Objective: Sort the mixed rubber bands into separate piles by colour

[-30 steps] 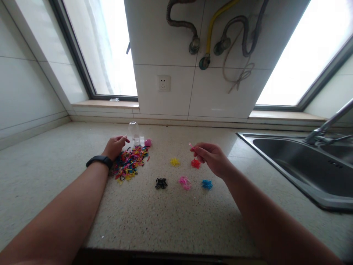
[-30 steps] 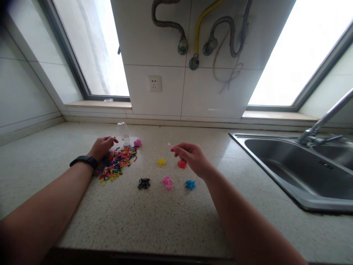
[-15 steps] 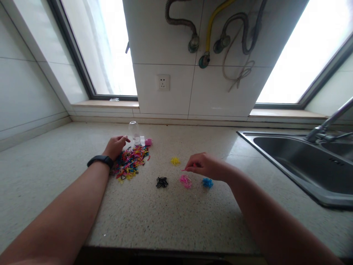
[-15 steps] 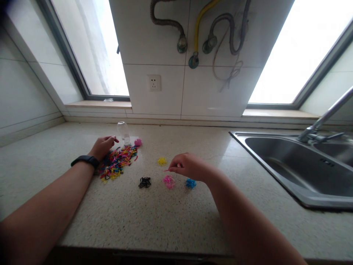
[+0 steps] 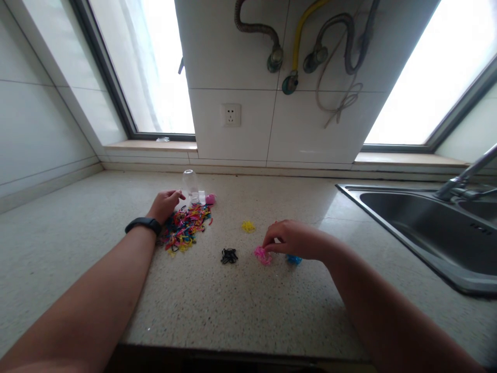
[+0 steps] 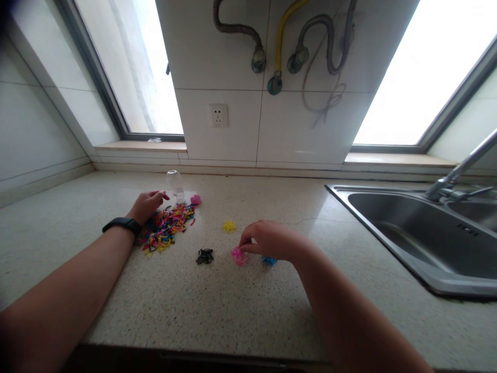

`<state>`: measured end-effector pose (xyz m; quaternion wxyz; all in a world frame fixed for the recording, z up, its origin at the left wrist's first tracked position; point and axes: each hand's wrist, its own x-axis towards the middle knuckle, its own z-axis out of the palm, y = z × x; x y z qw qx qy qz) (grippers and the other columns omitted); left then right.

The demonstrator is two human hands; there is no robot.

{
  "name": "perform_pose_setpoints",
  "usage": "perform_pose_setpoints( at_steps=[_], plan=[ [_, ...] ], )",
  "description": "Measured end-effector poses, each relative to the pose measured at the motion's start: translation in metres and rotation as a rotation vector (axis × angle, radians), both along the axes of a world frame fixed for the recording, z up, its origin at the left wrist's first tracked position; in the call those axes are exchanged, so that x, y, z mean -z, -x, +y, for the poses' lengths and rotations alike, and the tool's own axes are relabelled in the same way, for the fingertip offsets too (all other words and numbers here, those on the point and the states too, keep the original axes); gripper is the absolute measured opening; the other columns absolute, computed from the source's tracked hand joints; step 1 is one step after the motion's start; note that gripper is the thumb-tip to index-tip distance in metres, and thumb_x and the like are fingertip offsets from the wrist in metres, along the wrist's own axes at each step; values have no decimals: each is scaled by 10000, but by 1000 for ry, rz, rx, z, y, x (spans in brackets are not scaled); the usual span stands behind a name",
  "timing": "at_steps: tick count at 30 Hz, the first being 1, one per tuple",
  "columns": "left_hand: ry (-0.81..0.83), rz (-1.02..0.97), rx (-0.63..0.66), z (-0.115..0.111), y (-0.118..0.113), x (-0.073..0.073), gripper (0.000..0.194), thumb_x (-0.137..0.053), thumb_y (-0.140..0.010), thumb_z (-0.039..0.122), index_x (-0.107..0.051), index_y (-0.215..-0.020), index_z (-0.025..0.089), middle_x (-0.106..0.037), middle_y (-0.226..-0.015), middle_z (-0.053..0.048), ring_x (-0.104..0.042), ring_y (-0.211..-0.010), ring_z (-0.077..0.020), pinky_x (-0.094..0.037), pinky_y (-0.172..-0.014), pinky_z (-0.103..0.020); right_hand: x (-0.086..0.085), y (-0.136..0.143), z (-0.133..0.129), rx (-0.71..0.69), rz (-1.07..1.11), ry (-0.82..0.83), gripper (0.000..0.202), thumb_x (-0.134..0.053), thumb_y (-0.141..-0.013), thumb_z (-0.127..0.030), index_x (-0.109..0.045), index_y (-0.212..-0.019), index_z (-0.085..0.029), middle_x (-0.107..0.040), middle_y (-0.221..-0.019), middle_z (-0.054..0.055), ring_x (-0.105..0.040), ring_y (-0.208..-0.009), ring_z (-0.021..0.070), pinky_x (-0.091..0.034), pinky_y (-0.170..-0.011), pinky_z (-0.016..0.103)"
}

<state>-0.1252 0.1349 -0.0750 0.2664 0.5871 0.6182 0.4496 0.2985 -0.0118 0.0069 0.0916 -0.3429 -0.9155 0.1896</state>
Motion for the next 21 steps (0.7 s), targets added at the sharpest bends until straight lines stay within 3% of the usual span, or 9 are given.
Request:
perform_pose_setpoints(
  at_steps=[7, 11, 18, 21],
  plan=[
    [40, 8, 19, -3, -2, -4, 358, -587, -948, 354, -576, -1236, 143, -589, -1225, -105, -610, -1040, -229, -544, -861, -424, 9, -4, 10, 136, 43, -133, 281, -544, -944, -374, -735, -871, -181, -692, -770, 59, -573, -693, 158, -370, -644, 286],
    [61, 38, 48, -5, -4, -14, 359, -589, -946, 351, -575, -1239, 145, -587, -1232, -107, -610, -1041, -228, -544, -859, -422, 13, -12, 16, 219, 61, -186, 316, -524, -951, -387, -711, -819, -168, -648, -716, 47, -532, -643, 141, -332, -612, 275],
    [64, 188, 206, -17, -19, -52, 339, -577, -955, 354, -577, -1218, 140, -601, -1190, -102, -620, -1000, -208, -551, -835, -408, 16, -21, 23, 252, 118, -176, 341, -499, -957, -370, -708, -782, -165, -653, -696, 38, -536, -631, 131, -329, -611, 264],
    [48, 291, 329, -27, -34, -69, 315, -572, -948, 404, -645, -1072, 123, -654, -967, -69, -622, -800, -155, -534, -712, -314, 19, -23, 26, 270, 119, -185, 341, -497, -954, -369, -712, -785, -166, -651, -692, 37, -535, -626, 132, -328, -606, 264]
  ],
)
